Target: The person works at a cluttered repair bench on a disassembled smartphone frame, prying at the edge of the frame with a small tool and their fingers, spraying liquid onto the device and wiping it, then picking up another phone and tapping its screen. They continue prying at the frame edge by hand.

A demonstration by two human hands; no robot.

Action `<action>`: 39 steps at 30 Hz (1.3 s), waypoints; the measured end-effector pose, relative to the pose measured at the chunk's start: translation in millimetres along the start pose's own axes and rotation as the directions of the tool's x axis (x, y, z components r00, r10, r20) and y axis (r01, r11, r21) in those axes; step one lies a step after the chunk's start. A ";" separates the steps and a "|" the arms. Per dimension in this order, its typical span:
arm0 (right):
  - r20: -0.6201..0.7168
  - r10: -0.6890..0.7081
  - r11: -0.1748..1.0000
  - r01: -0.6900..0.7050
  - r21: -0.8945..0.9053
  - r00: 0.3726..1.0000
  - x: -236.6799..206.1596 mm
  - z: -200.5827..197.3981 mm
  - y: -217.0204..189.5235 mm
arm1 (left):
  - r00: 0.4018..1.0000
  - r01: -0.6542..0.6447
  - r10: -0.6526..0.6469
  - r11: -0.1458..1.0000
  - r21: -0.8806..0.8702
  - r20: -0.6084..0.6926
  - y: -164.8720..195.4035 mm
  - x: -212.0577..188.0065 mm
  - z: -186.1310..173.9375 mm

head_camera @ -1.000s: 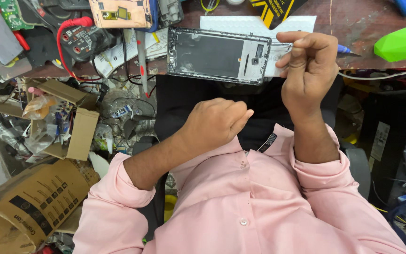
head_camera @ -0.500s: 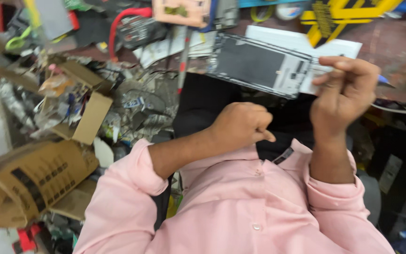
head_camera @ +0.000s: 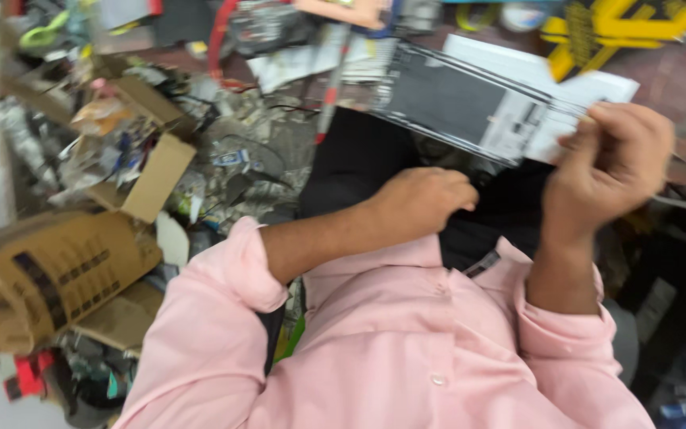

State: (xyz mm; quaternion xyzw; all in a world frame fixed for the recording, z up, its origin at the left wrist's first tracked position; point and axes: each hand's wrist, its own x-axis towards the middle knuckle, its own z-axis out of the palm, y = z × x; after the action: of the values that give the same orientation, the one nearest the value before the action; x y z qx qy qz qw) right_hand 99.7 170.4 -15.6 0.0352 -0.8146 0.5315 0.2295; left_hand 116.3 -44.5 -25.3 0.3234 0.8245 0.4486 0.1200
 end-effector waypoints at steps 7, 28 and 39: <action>0.014 0.161 0.986 -0.161 0.031 0.987 23.1 -46.1 22.1 | 0.993 0.061 -0.068 0.995 0.075 0.097 16.1 52.1 23.3; 0.175 0.429 0.896 -0.442 0.041 0.886 44.5 -41.3 24.3 | 0.948 -0.159 0.280 0.826 0.540 -0.150 10.9 101.4 -16.2; 0.177 0.403 0.905 -0.420 0.069 0.898 41.7 -24.5 33.3 | 0.966 -0.158 0.241 0.843 0.514 -0.097 -12.2 118.7 -21.3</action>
State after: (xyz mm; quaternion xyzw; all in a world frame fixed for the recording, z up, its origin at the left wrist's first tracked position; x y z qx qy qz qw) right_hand 60.8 214.2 -18.6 -0.0839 -0.7900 0.6057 0.0444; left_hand 10.2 12.8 -12.2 0.3912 0.8812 0.2526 -0.0813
